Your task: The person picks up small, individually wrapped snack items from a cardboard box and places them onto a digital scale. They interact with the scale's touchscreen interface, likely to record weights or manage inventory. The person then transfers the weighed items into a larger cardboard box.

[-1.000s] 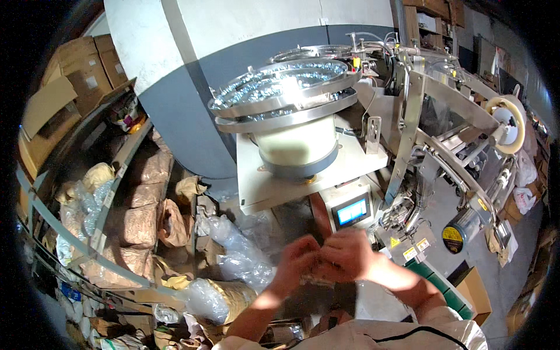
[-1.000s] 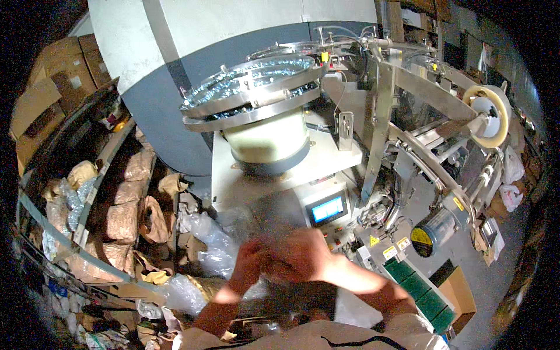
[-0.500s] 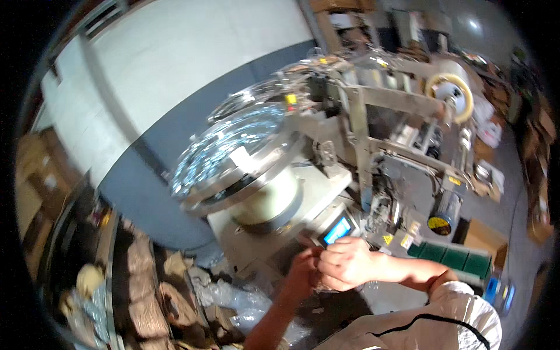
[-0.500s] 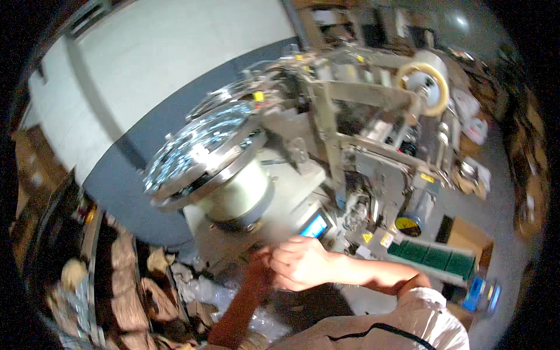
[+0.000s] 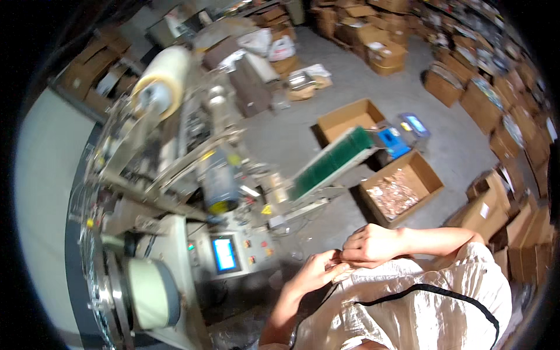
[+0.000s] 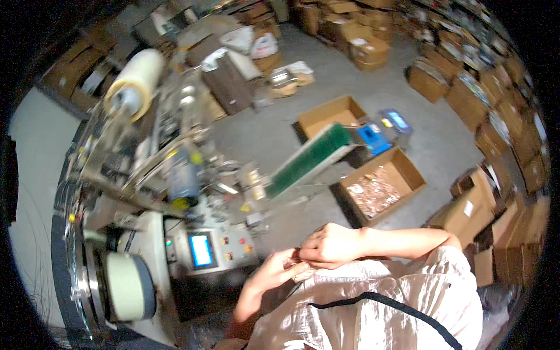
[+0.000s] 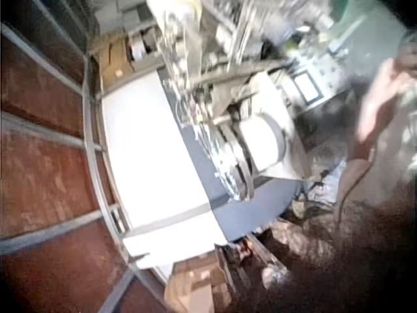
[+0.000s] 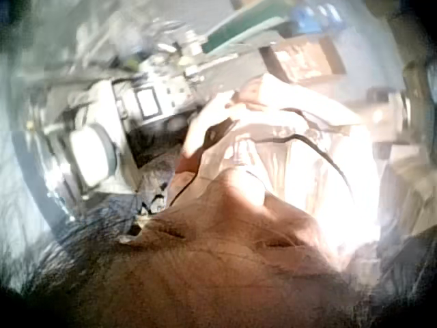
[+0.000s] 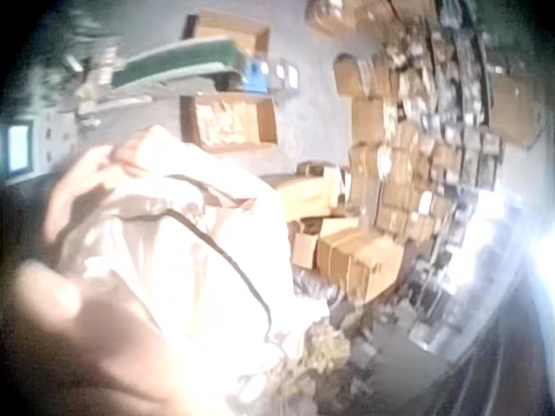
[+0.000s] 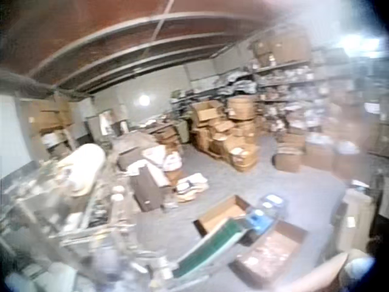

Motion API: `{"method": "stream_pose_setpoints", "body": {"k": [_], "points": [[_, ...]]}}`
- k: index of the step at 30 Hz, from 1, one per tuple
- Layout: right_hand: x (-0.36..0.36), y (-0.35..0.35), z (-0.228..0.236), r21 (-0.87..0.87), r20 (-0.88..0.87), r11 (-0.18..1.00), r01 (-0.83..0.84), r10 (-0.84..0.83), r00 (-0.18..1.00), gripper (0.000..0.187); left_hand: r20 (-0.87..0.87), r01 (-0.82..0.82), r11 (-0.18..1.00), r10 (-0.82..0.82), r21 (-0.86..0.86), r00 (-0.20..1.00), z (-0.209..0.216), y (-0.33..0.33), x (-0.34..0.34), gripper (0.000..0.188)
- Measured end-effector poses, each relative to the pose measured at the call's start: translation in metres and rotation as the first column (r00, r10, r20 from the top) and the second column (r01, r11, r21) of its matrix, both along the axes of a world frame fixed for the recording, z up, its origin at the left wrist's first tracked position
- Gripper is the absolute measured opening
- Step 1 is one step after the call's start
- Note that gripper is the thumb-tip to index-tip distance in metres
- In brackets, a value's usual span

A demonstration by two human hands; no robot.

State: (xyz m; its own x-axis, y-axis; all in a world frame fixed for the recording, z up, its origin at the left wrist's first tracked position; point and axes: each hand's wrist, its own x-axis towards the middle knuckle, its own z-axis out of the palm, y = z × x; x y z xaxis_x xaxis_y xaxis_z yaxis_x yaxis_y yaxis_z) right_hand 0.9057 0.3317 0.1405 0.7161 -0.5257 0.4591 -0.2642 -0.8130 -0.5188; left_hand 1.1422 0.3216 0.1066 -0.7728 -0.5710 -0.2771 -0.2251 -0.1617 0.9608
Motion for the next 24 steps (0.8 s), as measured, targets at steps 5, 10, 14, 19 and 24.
{"method": "stream_pose_setpoints", "body": {"k": [5,10,14,19,24], "points": [[-0.153,0.064,-0.024,0.033,0.119,0.867,0.498,-0.498,0.859,0.012,0.176,0.266,0.882,-0.212,-0.390,0.961,-0.011,0.001,-0.183,0.019],[-0.279,0.109,-0.014,-0.039,0.191,0.502,0.864,-0.845,0.500,0.009,0.093,0.327,0.865,-0.316,-0.380,0.944,-0.034,0.013,-0.353,0.020],[-0.372,0.137,-0.001,-0.036,0.220,0.206,0.978,-0.953,0.209,0.007,0.048,0.316,0.688,-0.379,-0.654,0.924,0.018,0.021,-0.478,0.011],[-0.491,0.146,-0.008,0.056,0.233,-0.148,0.987,-0.960,-0.157,0.016,-0.095,0.212,0.648,-0.405,-0.731,0.909,0.024,0.028,-0.609,0.007],[-0.628,0.124,-0.026,0.102,0.263,-0.223,0.970,-0.934,-0.242,0.021,-0.161,0.175,0.714,-0.377,-0.678,0.912,0.002,0.012,-0.744,0.015]]}}
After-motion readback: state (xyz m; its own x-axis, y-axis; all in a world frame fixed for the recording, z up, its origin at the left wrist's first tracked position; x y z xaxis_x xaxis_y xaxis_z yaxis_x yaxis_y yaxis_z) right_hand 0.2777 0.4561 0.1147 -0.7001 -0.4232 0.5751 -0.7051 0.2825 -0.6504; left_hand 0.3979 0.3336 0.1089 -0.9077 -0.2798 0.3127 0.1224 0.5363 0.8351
